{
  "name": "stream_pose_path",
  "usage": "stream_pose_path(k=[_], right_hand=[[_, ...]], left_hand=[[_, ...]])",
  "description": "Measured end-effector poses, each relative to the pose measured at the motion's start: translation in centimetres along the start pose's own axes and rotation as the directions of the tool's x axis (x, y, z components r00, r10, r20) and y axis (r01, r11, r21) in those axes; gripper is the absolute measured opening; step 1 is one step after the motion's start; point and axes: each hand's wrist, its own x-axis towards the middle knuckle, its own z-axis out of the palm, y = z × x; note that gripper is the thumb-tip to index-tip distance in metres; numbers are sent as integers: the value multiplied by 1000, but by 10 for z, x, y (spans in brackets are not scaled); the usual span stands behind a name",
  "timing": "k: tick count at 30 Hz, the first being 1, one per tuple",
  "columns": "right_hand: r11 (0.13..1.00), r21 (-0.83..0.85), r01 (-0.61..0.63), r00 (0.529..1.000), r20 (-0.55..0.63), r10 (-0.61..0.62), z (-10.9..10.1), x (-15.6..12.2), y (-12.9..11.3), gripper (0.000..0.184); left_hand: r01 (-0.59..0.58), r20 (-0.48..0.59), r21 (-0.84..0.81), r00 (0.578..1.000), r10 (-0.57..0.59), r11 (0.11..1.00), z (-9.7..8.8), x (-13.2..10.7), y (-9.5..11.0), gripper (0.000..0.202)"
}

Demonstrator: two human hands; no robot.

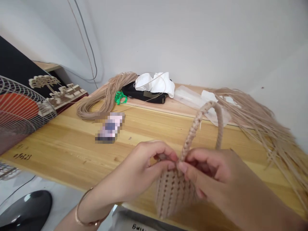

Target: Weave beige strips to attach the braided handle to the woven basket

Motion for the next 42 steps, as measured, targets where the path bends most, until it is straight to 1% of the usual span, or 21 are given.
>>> stream_pose_path(k=[1,2,4,5,7,9,11,12,14,15,17,19,22,25,29,33,35,37,40,42], right_hand=[[995,64,-70,995,81,65,4,-1,0,24],[983,112,-148,978,166,129,6,-1,1,24],[944,162,-287,923,311,227,11,5,6,26],[927,177,-332,896,365,252,12,10,9,28],[906,211,-367,864,437,249,14,20,16,28],[901,228,-370,851,473,229,15,29,22,27],[903,221,-368,845,485,226,17,35,28,22],[905,215,-366,845,485,226,19,38,31,19],[914,204,-351,845,490,215,23,42,37,14],[920,199,-338,847,491,205,25,43,40,13],[935,179,-306,850,493,184,30,45,47,12],[947,155,-282,855,488,175,34,46,51,14],[970,83,-227,869,467,163,38,43,52,17],[987,-9,-158,882,447,146,38,39,48,18],[990,-97,-106,889,436,138,37,36,45,19],[986,-139,-97,893,424,148,37,33,46,19],[988,-130,-88,887,441,137,39,31,47,20],[993,-96,-64,891,443,100,41,30,48,21],[999,-2,-32,899,437,30,44,30,48,19],[995,79,-56,886,464,13,43,31,45,18]], left_hand=[[74,65,-84,996,-68,994,-3,-5,-1,12],[154,132,-168,982,-133,974,-4,-8,-5,11],[314,241,-311,939,-245,897,-3,-10,-17,11],[370,264,-354,921,-287,859,-2,-10,-24,11],[427,253,-396,902,-350,813,2,-7,-36,9],[439,205,-349,898,-390,828,5,-6,-45,8],[409,128,-212,912,-389,888,6,-7,-48,7],[378,86,-126,925,-369,917,6,-8,-49,8],[299,18,51,954,-300,953,6,-12,-48,10],[257,4,134,966,-260,957,5,-14,-47,12],[174,-1,284,983,-181,943,5,-19,-45,15],[108,18,402,992,-126,909,4,-23,-42,19],[49,66,521,993,-97,852,4,-27,-37,21],[2,114,581,990,-84,814,2,-30,-32,20],[-47,179,569,982,-67,821,-5,-32,-27,25],[-144,249,536,968,7,832,-12,-36,-25,26],[-175,245,536,968,47,826,-12,-38,-26,25],[-177,223,574,973,55,799,-10,-41,-26,26],[-172,193,666,980,55,726,-4,-43,-24,30],[-169,173,725,983,61,667,0,-44,-19,32]])
